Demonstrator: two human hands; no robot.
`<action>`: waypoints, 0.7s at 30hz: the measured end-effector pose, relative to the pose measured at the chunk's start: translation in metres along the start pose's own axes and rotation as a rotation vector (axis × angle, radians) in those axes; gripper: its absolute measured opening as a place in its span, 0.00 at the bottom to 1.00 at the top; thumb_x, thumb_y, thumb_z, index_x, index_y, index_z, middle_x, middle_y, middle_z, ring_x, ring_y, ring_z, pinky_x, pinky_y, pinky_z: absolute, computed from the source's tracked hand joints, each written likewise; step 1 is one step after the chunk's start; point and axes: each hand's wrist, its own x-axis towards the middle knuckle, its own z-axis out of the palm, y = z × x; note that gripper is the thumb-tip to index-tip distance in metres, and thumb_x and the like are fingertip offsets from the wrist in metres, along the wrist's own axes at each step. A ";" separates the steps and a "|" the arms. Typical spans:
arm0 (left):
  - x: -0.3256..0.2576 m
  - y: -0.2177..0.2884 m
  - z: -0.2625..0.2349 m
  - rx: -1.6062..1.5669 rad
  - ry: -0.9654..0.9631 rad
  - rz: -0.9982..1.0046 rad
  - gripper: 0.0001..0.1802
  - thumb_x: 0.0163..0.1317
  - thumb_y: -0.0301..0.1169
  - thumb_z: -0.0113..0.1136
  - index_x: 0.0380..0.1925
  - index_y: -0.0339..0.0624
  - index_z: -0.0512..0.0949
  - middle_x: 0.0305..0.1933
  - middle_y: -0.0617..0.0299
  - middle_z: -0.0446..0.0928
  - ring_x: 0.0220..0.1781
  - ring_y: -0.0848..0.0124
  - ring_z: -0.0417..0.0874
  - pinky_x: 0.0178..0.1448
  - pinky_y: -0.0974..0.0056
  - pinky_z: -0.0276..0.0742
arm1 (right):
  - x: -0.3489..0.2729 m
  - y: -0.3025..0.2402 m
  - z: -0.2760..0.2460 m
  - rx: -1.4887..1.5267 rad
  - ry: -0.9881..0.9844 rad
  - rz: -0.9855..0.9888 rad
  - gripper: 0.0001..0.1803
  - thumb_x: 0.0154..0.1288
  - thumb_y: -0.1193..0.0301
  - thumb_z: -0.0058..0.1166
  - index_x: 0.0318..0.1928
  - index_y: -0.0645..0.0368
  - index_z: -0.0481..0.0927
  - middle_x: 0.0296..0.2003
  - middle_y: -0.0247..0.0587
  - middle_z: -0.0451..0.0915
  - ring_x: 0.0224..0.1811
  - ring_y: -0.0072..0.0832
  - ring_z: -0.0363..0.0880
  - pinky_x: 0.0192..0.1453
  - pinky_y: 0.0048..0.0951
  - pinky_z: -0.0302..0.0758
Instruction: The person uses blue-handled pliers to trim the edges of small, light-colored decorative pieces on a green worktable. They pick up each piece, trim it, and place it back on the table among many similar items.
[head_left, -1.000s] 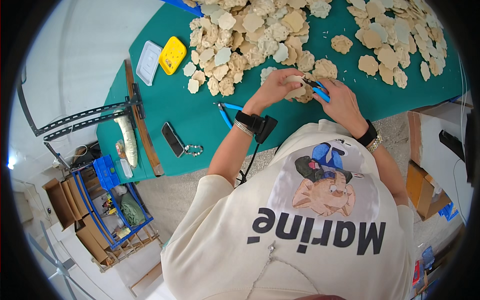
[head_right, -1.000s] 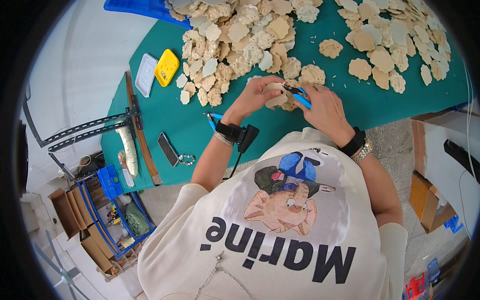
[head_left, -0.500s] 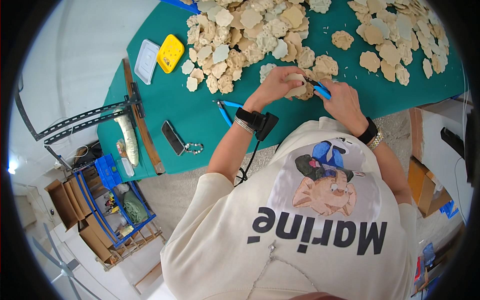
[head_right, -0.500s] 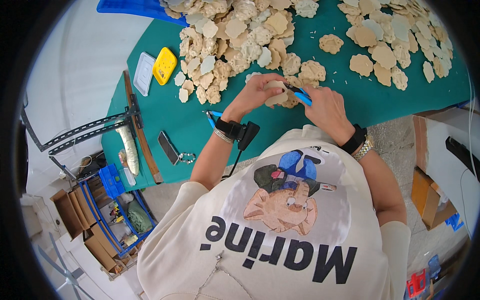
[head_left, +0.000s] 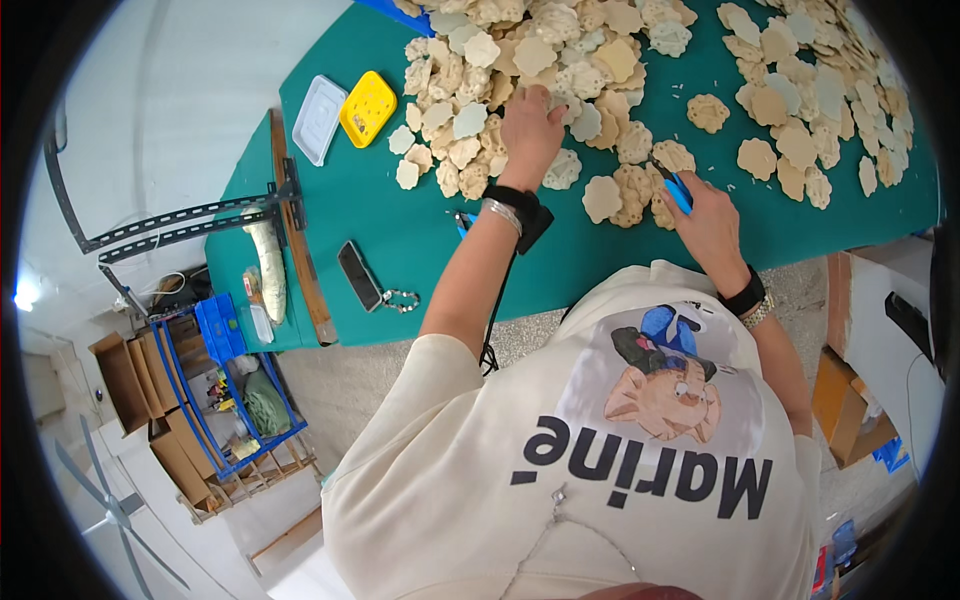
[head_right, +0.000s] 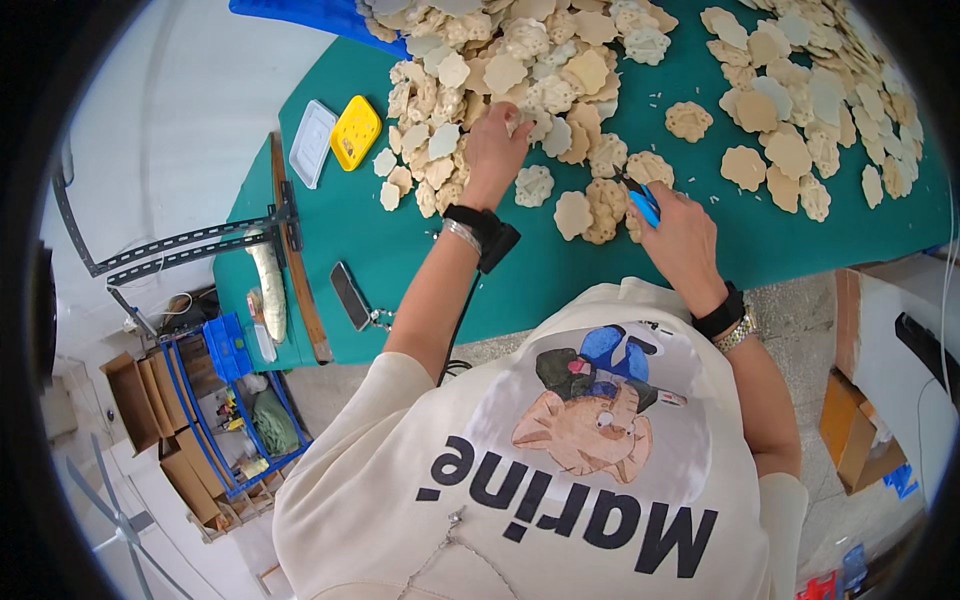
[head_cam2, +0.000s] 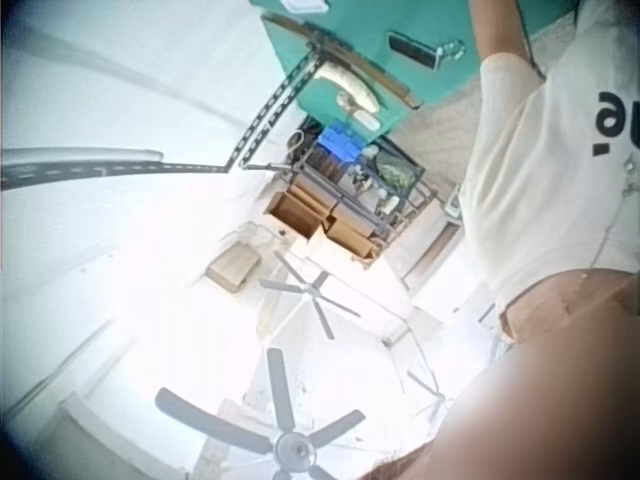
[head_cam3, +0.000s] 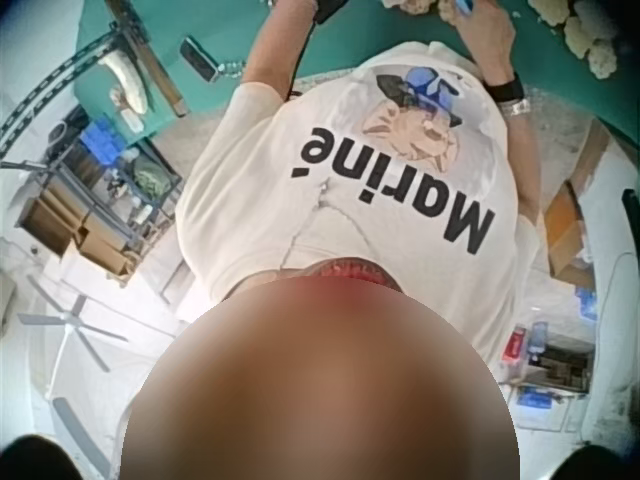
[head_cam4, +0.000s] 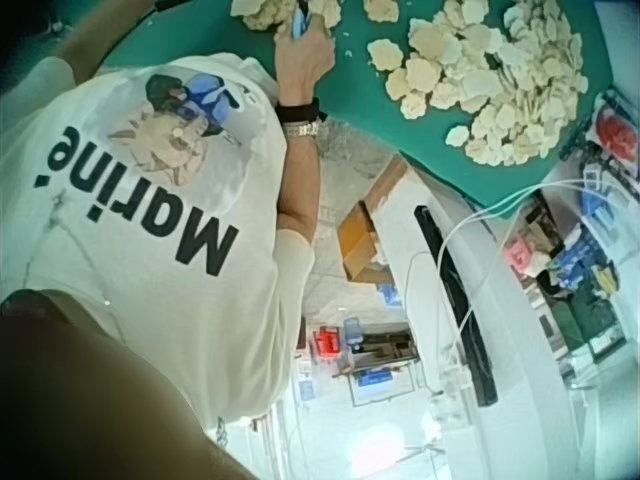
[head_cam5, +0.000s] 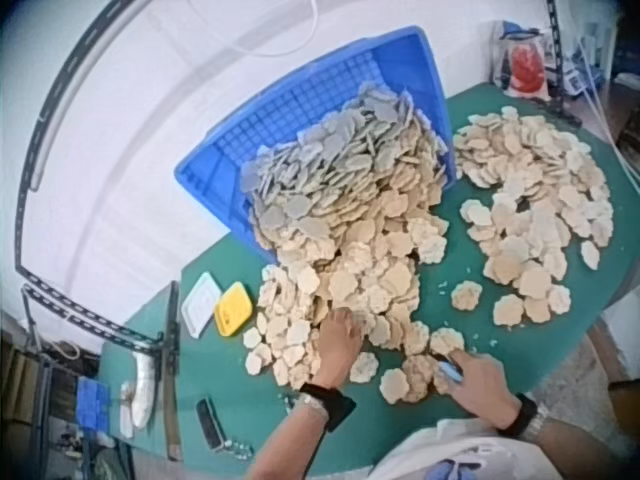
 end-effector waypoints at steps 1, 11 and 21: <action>0.006 -0.002 0.004 -0.003 0.007 0.012 0.19 0.56 0.35 0.70 0.43 0.37 0.78 0.43 0.51 0.82 0.43 0.55 0.84 0.44 0.53 0.78 | 0.000 0.001 0.001 -0.005 0.008 0.000 0.18 0.64 0.59 0.60 0.50 0.57 0.79 0.35 0.49 0.83 0.35 0.48 0.82 0.38 0.42 0.77; 0.003 -0.010 -0.011 -0.419 -0.320 -0.215 0.25 0.53 0.35 0.72 0.49 0.39 0.77 0.40 0.54 0.83 0.42 0.60 0.86 0.44 0.58 0.80 | -0.002 0.005 0.002 -0.009 0.103 -0.038 0.17 0.63 0.61 0.61 0.46 0.59 0.78 0.35 0.47 0.82 0.36 0.46 0.83 0.36 0.42 0.79; -0.063 -0.012 -0.015 -0.636 -0.169 -0.088 0.21 0.57 0.18 0.64 0.52 0.41 0.81 0.53 0.59 0.80 0.53 0.69 0.81 0.55 0.65 0.78 | -0.006 -0.002 0.008 -0.025 0.032 -0.075 0.17 0.64 0.61 0.61 0.47 0.58 0.78 0.35 0.49 0.82 0.36 0.47 0.83 0.37 0.42 0.79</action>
